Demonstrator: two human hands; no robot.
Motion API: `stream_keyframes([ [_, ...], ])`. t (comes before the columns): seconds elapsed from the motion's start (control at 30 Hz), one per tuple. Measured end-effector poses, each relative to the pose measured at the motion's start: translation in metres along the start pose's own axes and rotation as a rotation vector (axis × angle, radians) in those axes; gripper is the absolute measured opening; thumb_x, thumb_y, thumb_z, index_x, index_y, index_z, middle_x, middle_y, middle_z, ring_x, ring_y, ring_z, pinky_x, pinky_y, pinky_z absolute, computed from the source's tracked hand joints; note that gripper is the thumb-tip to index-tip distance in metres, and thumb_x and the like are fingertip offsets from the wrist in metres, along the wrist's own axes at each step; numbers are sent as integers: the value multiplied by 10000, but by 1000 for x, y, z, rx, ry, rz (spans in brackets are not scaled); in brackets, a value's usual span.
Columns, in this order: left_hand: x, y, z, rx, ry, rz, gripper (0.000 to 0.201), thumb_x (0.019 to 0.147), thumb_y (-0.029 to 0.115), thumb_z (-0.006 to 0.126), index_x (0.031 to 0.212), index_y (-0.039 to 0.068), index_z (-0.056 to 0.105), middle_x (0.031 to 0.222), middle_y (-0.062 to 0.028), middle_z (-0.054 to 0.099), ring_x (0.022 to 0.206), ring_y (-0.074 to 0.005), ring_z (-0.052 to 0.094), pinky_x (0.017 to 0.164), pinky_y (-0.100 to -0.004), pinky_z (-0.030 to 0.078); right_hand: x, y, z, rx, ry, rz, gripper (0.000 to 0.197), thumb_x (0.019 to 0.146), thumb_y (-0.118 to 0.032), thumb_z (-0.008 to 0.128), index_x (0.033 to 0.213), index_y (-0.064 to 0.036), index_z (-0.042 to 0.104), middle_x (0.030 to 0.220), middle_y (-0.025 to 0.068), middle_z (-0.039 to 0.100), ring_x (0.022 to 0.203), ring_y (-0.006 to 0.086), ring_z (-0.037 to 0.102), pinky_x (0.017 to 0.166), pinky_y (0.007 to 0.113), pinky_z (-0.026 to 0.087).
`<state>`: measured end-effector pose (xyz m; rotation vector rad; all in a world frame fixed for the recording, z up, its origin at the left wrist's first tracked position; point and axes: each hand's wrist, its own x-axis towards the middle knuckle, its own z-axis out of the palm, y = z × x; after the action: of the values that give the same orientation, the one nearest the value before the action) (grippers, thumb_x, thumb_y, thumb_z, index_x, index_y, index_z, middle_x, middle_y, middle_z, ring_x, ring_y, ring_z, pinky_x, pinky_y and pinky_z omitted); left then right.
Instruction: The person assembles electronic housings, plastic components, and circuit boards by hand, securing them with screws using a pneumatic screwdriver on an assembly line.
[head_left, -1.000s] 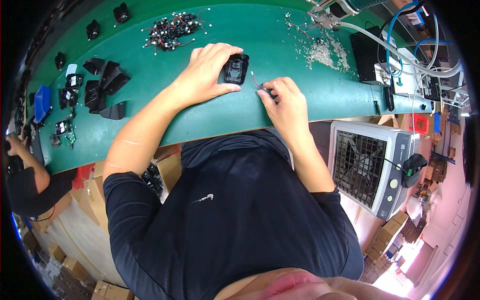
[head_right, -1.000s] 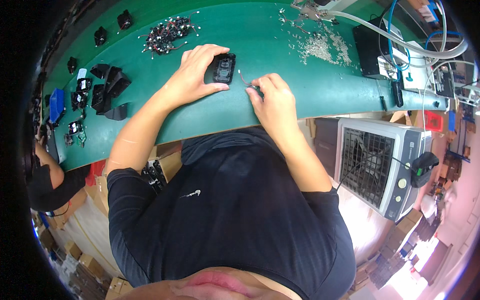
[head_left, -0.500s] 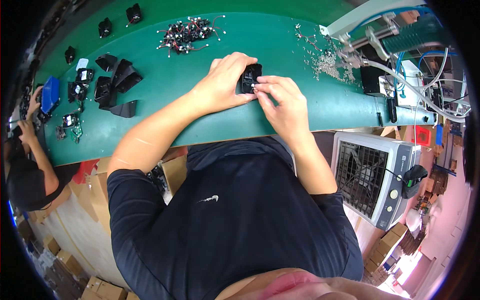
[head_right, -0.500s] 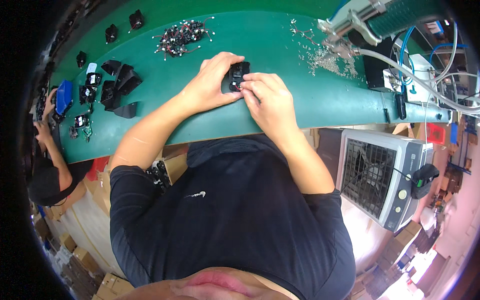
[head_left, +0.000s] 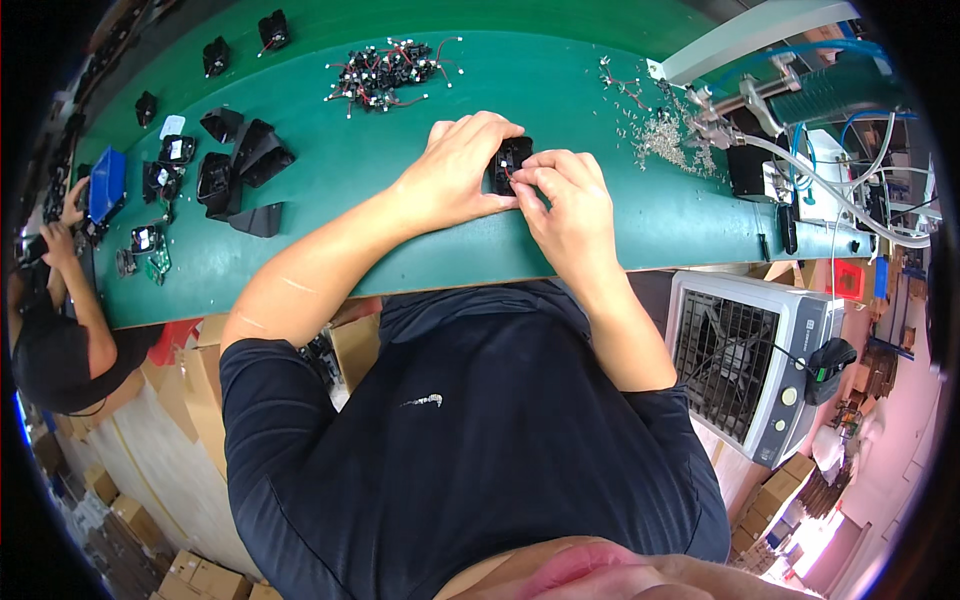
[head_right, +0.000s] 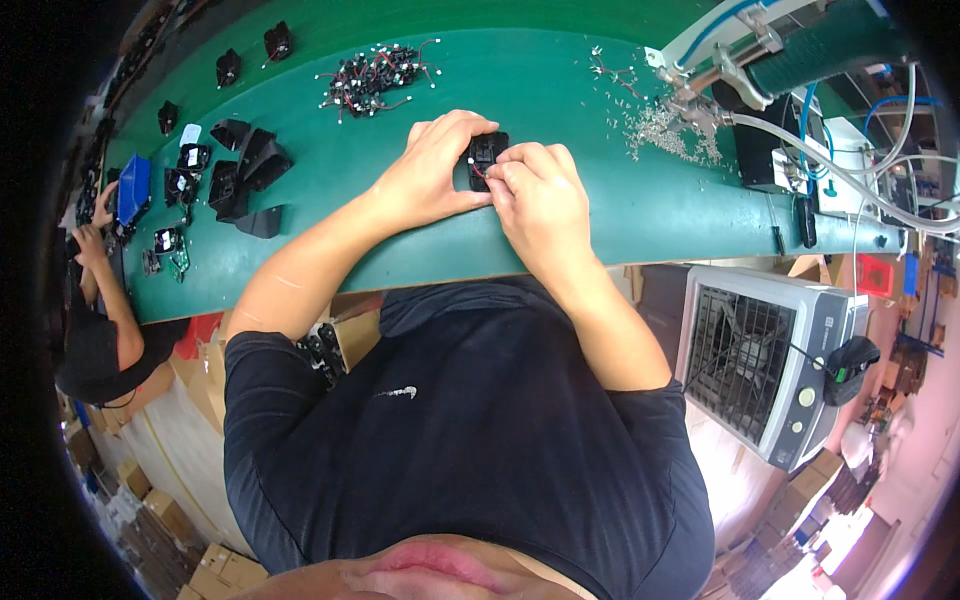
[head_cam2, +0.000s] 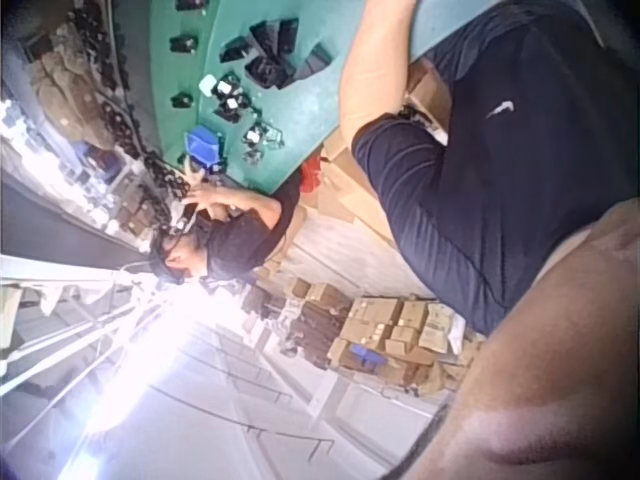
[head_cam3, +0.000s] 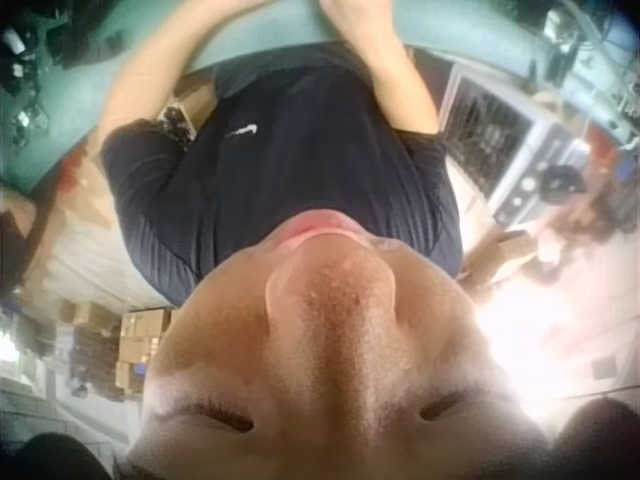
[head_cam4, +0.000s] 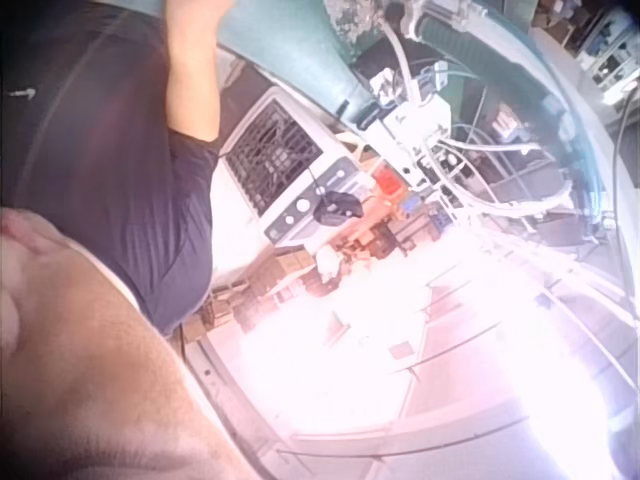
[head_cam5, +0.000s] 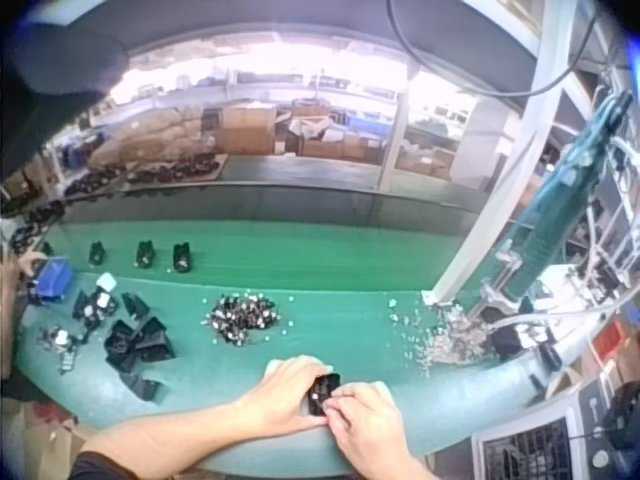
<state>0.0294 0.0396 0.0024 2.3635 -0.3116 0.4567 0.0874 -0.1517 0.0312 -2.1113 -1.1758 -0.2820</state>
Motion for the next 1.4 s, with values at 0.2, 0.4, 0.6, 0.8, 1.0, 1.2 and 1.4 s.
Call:
stream_keyframes([
  [0.2, 0, -2, 1, 29, 17, 0, 789, 678, 257, 928, 1342, 71, 545, 1291, -129, 587, 1224, -333, 566, 986, -462, 389, 6, -1, 4, -56, -52, 34, 100, 770, -41, 770, 860, -57, 728, 954, 56, 648, 914, 280, 602, 815, 397, 540],
  [0.4, 2, 1, 3, 82, 15, 12, 801, 666, 243, 928, 1351, 76, 548, 1288, -118, 587, 1213, -329, 564, 992, -453, 385, 13, -6, 4, -128, -125, 71, 89, 784, -22, 743, 870, -41, 738, 946, 92, 617, 919, 294, 600, 833, 413, 537],
  [0.6, 0, -1, 1, -15, 6, -76, 843, 693, 209, 924, 1421, 102, 512, 1339, -120, 581, 1246, -326, 563, 1037, -445, 409, 26, 2, -33, 66, -169, 69, 244, 821, -61, 762, 1065, -66, 756, 1084, 125, 644, 1039, 307, 615, 860, 399, 544],
  [0.8, 3, -3, -4, -46, 68, -75, 820, 722, 230, 926, 1422, 119, 513, 1345, -103, 579, 1278, -302, 557, 1082, -427, 405, 106, 18, -127, -33, 896, -291, 595, 1018, -379, 686, 1387, 52, 505, 1260, 124, 630, 922, 202, 638, 799, 334, 542],
  [1.0, 7, -1, -6, -37, 12, -59, 603, 727, 292, 929, 1196, 115, 594, 1322, -104, 586, 1243, -306, 568, 1033, -424, 405, 156, -11, -156, 876, 762, 196, 521, 1128, -514, 325, 1263, -56, 533, 979, 70, 654, 716, 146, 633, 571, 277, 537],
  [1.2, 2, -2, -3, 38, -45, -34, 475, 742, 356, 915, 1043, 103, 648, 1312, -104, 570, 1248, -298, 544, 1041, -425, 375, 122, -21, -105, 973, 666, 35, 724, 1098, -615, 266, 1274, 17, 572, 787, 58, 609, 647, 147, 607, 548, 265, 514],
  [1.4, 1, -2, -6, 47, -70, -43, 451, 747, 369, 906, 1025, 84, 695, 1285, -101, 566, 1218, -286, 541, 1022, -409, 364, 99, -60, -82, 1388, 491, 199, 968, 991, -806, 252, 1286, 69, 541, 712, 75, 590, 584, 172, 599, 534, 284, 525],
])
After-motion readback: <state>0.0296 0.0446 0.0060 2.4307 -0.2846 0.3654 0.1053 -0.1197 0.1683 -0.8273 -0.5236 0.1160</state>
